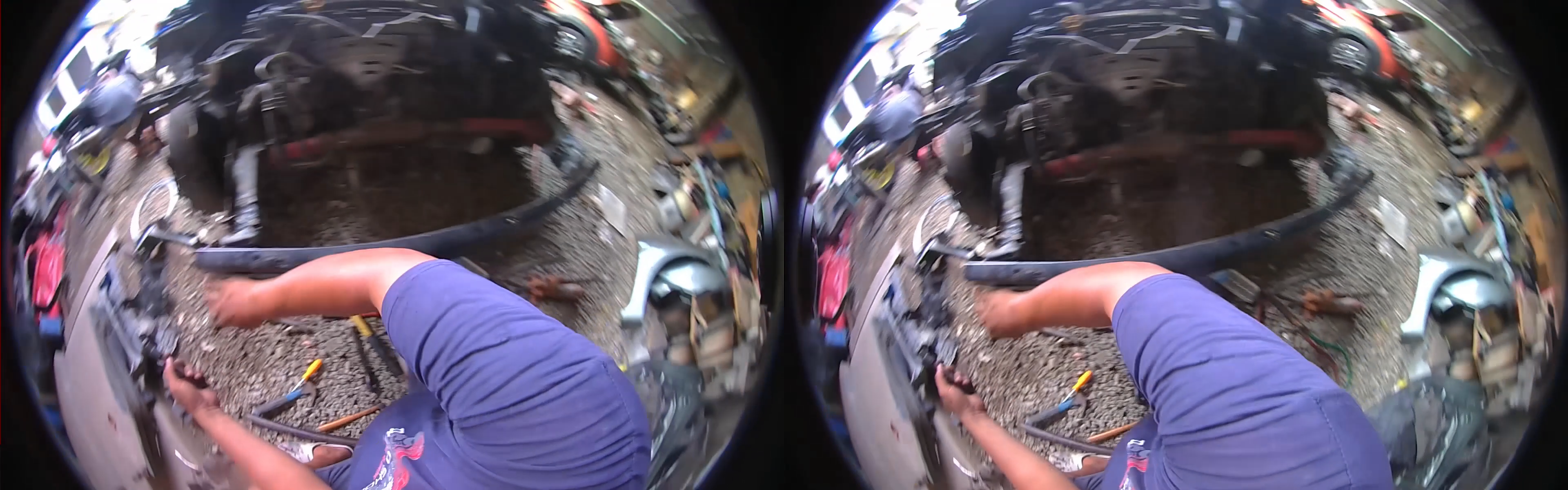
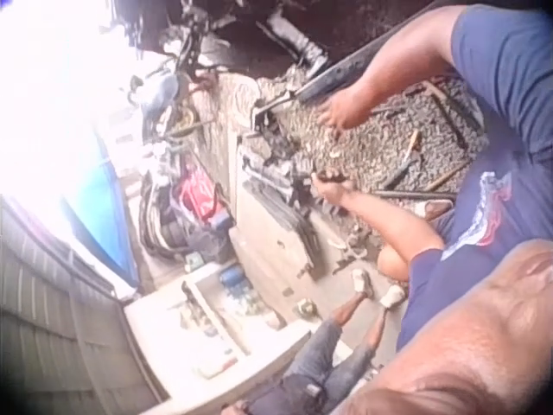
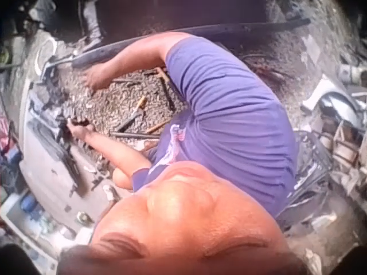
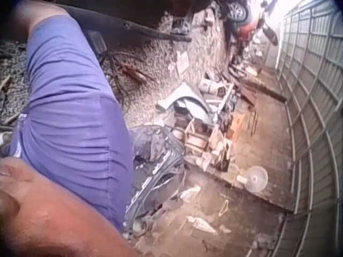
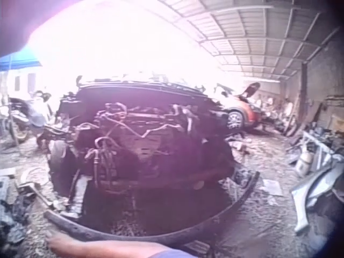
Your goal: Removing and adjusting a bumper reinforcement beam from a vehicle using hand tools.
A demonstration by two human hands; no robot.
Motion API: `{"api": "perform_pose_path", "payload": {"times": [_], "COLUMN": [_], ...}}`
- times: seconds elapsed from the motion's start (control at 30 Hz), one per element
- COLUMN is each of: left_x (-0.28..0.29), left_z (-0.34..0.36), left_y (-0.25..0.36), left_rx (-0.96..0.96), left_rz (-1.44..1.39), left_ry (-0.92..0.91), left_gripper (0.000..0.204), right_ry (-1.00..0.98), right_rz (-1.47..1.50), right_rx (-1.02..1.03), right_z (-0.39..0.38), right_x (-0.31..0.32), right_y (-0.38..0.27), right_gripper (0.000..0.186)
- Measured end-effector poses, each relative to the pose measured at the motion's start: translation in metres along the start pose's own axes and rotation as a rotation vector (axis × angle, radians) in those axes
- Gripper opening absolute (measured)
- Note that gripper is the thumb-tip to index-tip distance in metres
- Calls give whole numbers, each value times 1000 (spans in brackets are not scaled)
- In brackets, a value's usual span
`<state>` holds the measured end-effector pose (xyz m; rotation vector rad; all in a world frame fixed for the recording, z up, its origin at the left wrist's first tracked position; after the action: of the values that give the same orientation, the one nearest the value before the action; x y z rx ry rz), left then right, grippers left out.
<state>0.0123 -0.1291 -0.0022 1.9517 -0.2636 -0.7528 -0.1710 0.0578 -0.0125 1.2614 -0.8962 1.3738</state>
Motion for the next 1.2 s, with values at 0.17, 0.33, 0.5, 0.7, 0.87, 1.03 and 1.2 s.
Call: {"api": "perform_pose_path", "payload": {"times": [0.17,0.33,0.5,0.7,0.87,1.03,1.2], "left_x": [-14,-36,-29,12,-24,-17,10], "left_z": [-24,-15,-22,1,-18,4,45], "left_y": [5,-17,-15,-17,-28,-46,-12], "left_rx": [-29,-1,5,-92,44,-138,-842], "left_rz": [-91,-87,-66,25,195,212,758], "left_ry": [-33,-62,-32,146,167,-6,569], "left_gripper": [24,23,22,25,33,41,30], "right_ry": [481,713,954,1514,1632,1546,1513], "right_rz": [145,-108,-406,-227,-282,-241,-239], "right_rx": [-118,-825,-1443,-1725,-1684,-1740,-1782], "right_z": [-124,-339,-517,-618,-611,-610,-609], "right_x": [155,248,237,184,185,183,180], "right_y": [-107,-126,-180,-136,-111,-106,-104], "right_gripper": [36,33,26,60,50,45,41]}}
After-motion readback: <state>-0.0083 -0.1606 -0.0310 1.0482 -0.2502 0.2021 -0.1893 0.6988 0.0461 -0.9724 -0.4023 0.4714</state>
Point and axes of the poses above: each hand's wrist, its own z-axis towards the middle knuckle, its own x-axis out of the back of the hand, y = z × x, the point moved 4 cm from there along z, towards the middle knuckle, and after that the axes turned 6 degrees about x, right-handed, at the moved point
